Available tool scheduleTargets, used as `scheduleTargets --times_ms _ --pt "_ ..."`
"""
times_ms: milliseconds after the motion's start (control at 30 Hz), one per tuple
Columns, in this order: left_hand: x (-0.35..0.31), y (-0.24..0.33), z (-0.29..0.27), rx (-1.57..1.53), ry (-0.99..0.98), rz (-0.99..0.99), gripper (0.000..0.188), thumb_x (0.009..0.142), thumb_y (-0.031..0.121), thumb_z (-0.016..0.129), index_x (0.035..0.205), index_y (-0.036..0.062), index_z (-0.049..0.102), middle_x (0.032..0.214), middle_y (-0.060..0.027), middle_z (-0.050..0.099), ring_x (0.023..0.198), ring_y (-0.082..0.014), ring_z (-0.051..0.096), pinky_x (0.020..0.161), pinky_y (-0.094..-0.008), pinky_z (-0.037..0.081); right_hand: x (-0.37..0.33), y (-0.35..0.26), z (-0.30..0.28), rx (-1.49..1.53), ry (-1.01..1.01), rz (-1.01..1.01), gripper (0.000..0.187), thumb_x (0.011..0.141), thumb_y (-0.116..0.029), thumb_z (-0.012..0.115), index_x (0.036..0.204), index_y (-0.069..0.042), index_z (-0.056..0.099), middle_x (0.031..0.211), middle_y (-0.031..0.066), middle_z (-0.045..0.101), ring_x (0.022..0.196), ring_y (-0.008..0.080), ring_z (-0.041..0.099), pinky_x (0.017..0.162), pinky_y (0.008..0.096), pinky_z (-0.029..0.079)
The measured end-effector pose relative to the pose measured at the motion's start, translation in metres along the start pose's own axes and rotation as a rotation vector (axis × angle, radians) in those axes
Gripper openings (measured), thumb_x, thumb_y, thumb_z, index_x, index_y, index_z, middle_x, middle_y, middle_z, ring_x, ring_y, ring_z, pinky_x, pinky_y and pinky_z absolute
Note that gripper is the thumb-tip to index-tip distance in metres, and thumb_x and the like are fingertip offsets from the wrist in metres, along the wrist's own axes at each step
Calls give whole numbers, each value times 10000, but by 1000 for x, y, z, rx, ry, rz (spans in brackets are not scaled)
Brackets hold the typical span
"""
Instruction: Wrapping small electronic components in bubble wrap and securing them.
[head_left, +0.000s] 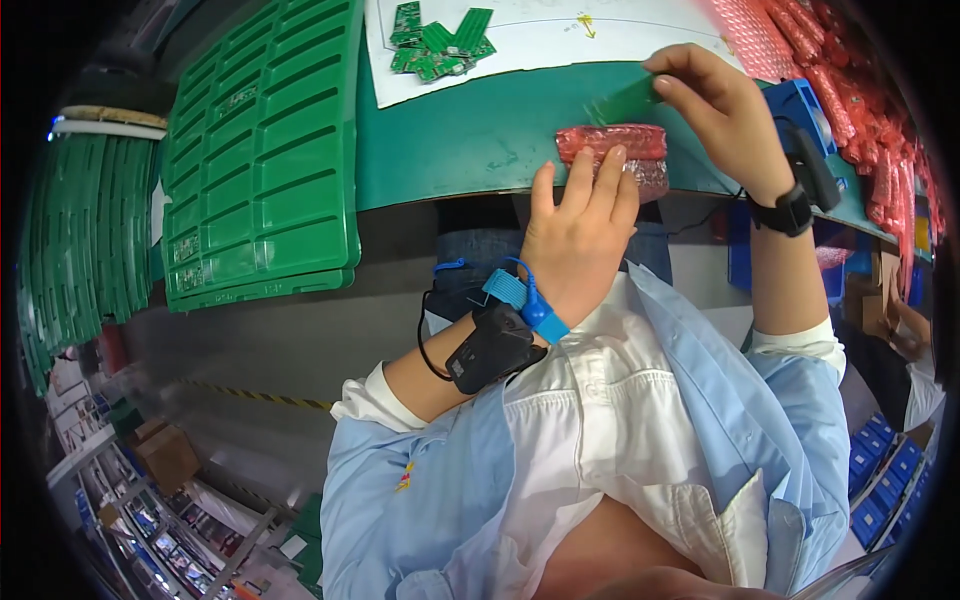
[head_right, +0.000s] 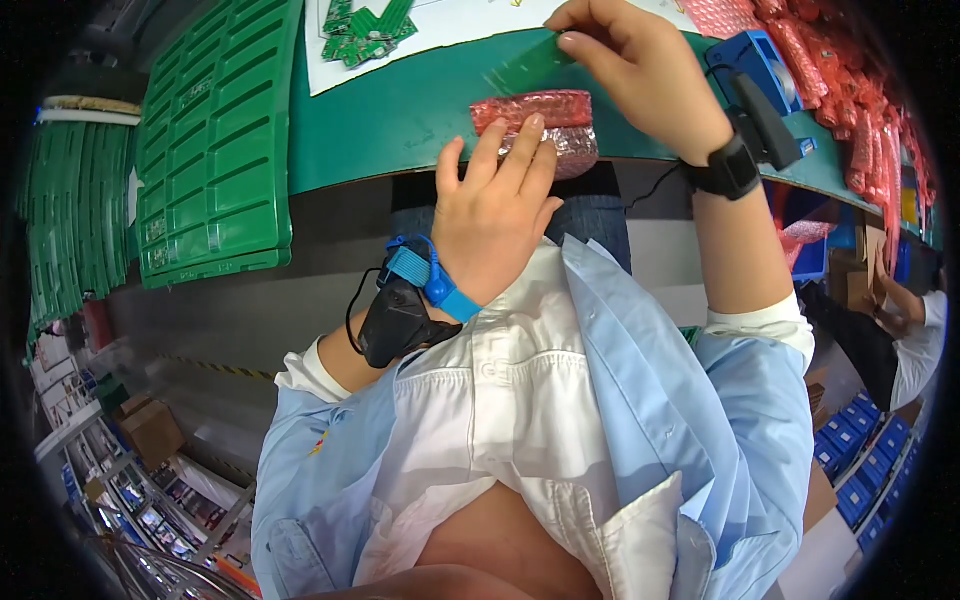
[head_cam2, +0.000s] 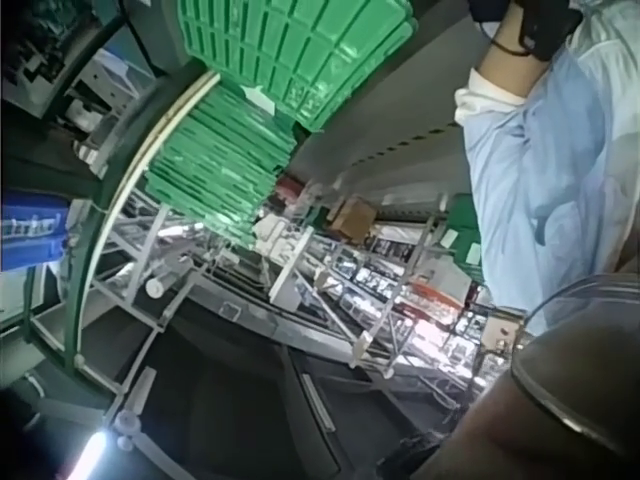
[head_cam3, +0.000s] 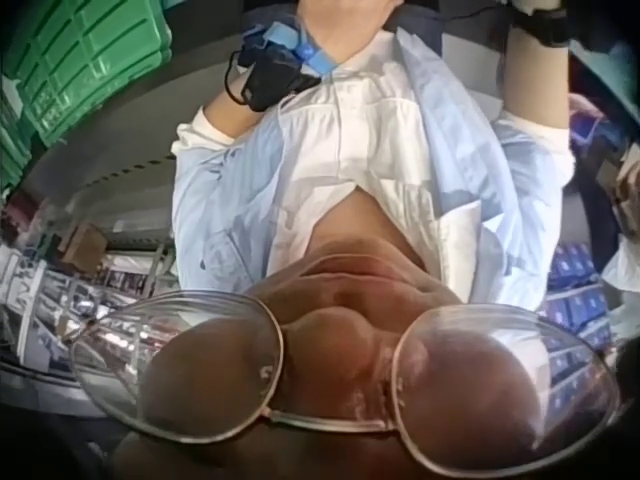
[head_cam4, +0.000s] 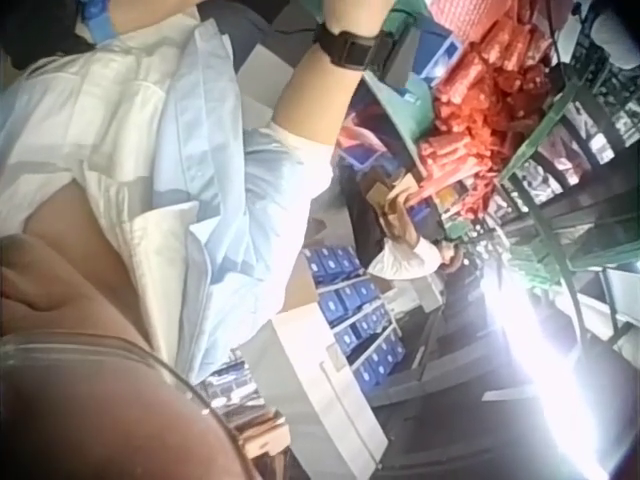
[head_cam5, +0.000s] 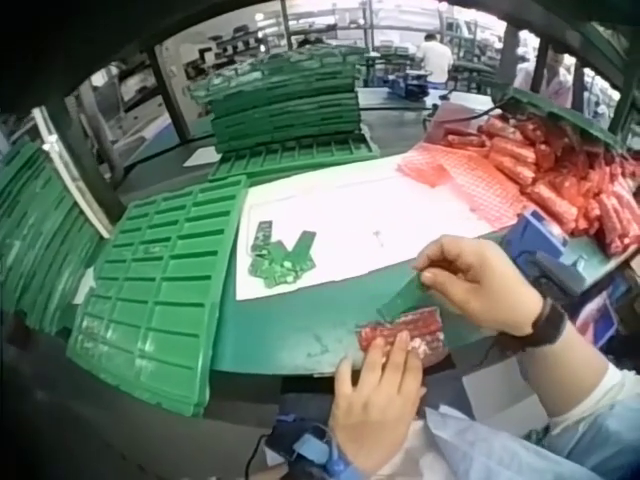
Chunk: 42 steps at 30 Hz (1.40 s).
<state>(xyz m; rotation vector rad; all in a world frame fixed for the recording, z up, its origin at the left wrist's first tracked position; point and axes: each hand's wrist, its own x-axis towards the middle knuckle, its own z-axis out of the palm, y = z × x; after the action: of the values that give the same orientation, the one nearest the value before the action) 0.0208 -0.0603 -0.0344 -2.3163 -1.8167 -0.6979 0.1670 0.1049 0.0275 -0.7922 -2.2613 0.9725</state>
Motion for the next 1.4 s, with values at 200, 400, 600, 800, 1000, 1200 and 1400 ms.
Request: scheduleTargets --times_ms 200,400,600,800,1000,1200,1400 --pt "2 2 -3 5 -38 -2 524 809 295 714 1248 45 575 1375 -137 530 1249 -321 482 1021 -542 348 5 -22 -17 -443 -198 -439 150 897 21 618 1042 -9 644 901 79 623 837 202 607 748 303 489" --pt "3 2 -5 14 -53 6 517 818 288 707 1255 50 570 1378 -134 528 1243 -318 490 1019 -541 353 3 -31 -3 -223 68 -113 132 892 -43 618 1006 12 655 858 111 637 798 285 619 741 329 505" --pt "3 0 -3 10 -51 6 506 822 284 701 1252 50 571 1379 -133 528 1235 -319 500 1012 -545 362 -8 -17 -2 -147 101 13 169 837 64 615 992 2 639 921 120 617 868 300 606 755 346 495" --pt "6 2 -3 3 -36 0 507 811 285 706 1241 50 576 1381 -134 525 1237 -319 499 1015 -548 360 6 -53 -40 -372 -286 -293 206 872 -25 603 1070 5 648 976 139 651 892 317 621 797 353 505" --pt "6 1 -5 11 -44 -6 507 801 294 713 1225 49 583 1342 -127 538 1233 -312 498 1019 -546 350 18 -29 -9 -354 -455 -501 362 828 54 627 1182 -23 619 1026 118 629 937 305 596 789 361 495" --pt "7 1 -5 16 -38 1 506 793 294 721 1213 46 587 1292 -119 555 1221 -298 500 1013 -537 349 14 -8 28 -214 -334 -444 514 811 -25 676 1314 -57 572 1115 123 635 997 344 582 893 419 468" --pt "5 0 -3 11 -16 -2 500 786 282 727 1202 41 592 1286 -122 562 1207 -295 508 1012 -529 353 -7 -4 21 -296 -24 -395 501 794 -120 727 1276 -55 605 1112 118 640 1030 349 577 949 435 441"
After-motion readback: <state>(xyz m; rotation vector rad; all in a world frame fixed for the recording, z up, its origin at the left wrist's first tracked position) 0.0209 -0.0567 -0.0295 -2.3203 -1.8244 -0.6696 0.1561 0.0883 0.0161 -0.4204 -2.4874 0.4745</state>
